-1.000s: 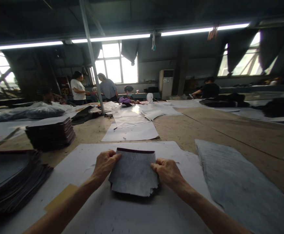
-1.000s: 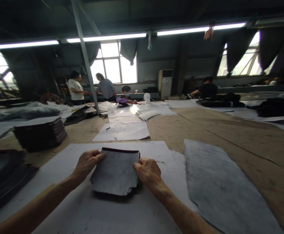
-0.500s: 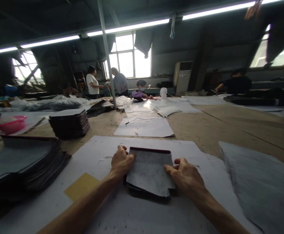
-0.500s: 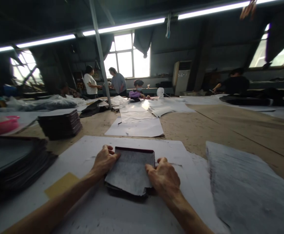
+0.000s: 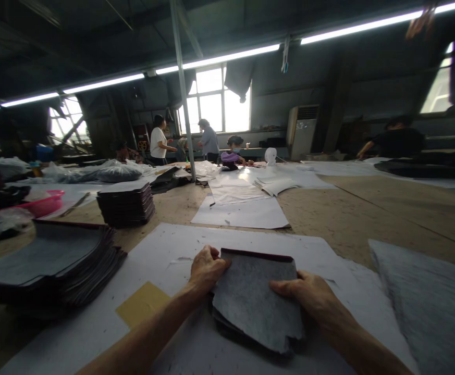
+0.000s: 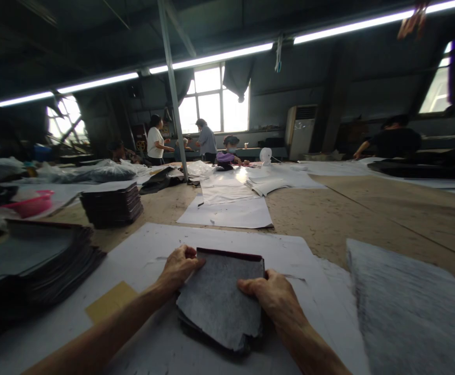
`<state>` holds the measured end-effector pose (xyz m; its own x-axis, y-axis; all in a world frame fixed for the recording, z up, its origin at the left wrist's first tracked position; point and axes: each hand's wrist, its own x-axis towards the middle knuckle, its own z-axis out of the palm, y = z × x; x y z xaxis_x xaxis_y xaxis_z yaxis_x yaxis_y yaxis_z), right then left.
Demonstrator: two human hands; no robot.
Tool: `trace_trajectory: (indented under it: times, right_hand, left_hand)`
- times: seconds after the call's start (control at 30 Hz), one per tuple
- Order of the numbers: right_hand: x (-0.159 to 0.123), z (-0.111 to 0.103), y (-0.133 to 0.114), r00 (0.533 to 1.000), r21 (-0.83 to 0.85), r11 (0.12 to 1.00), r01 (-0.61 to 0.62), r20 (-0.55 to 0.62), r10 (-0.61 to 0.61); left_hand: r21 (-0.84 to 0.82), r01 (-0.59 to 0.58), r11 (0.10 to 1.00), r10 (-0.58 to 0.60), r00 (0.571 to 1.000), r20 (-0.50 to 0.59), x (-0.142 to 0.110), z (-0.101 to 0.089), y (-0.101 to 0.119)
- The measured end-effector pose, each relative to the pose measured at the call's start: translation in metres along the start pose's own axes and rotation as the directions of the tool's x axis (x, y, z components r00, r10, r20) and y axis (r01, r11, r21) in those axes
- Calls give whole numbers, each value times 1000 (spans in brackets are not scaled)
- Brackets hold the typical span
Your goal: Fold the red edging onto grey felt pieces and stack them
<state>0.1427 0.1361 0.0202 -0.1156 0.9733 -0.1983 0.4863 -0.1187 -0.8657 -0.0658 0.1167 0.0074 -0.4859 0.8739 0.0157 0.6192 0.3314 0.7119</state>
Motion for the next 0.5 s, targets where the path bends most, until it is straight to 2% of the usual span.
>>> trace_trajectory:
  times: [0.2, 0.5]
  right_hand:
    - [-12, 0, 1, 998, 16, 1000, -17, -55, 18]
    - [-33, -2, -15, 992, 150, 985, -89, 97, 75]
  left_hand:
    - [-24, -1, 1000, 1, 1000, 10, 1, 2, -3]
    - [13, -22, 1000, 21, 1000, 15, -4, 1, -2]
